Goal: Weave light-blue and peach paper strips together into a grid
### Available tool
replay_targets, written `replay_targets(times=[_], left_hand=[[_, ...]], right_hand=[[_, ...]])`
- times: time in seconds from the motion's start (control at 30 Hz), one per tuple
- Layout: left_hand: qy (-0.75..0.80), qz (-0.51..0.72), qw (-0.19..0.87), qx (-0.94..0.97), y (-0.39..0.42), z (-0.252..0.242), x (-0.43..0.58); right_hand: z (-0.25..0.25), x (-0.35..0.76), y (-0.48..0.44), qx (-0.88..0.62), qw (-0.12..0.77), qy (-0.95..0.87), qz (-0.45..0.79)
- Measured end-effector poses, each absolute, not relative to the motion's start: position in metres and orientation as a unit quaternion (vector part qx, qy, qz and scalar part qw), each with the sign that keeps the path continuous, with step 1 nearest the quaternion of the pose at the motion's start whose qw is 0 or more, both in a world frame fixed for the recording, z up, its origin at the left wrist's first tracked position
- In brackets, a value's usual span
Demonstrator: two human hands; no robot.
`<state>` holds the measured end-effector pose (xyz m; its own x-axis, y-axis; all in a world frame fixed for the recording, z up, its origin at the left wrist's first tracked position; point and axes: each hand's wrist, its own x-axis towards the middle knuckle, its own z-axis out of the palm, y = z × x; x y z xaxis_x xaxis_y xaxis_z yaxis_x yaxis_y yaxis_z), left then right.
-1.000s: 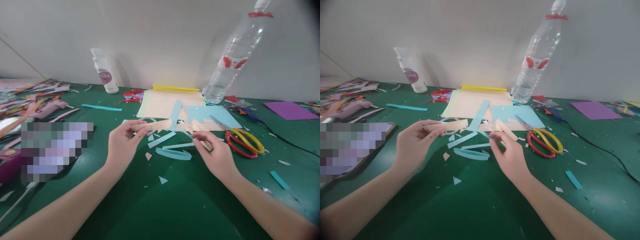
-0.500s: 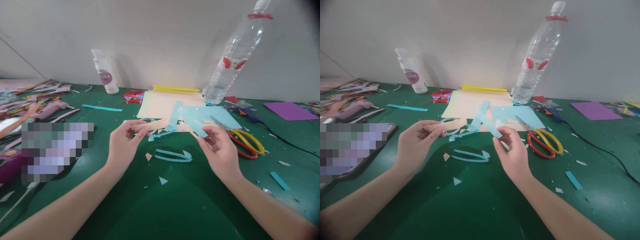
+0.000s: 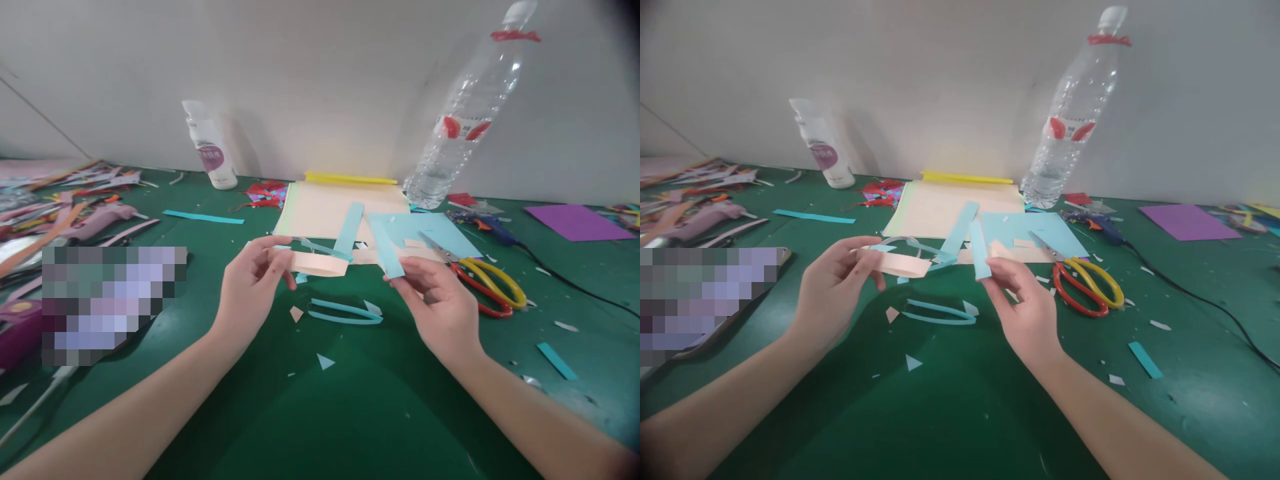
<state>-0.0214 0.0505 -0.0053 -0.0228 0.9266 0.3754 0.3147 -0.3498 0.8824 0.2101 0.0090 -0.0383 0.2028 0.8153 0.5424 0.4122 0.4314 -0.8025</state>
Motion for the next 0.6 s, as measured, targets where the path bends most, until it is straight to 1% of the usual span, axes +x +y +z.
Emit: replay_targets(times=[0.23, 0.37, 0.5, 0.6], left_hand=[[0.499, 0.468, 0.323, 0.654, 0.0489, -0.0036, -0.0183], [0.493, 0.451, 0.337, 0.663, 0.0489, -0.0036, -0.0178], [0.495, 0.451, 0.323, 0.668, 0.0479, -0.0023, -0.0168], [0.504, 0.445, 0.301, 0.676, 0.0469, -0.0006, -0.0162]], right_hand=[[-0.037, 0.2138, 0.0083, -0.536, 0.561, -0.621, 0.107], [-0.037, 0.2163, 0.0094, -0.523, 0.571, -0.629, 0.067], [-0.0361, 0.2184, 0.0109, -0.517, 0.569, -0.64, 0.005], [-0.0342, 0.2193, 0.0114, -0.478, 0.573, -0.665, -0.025]])
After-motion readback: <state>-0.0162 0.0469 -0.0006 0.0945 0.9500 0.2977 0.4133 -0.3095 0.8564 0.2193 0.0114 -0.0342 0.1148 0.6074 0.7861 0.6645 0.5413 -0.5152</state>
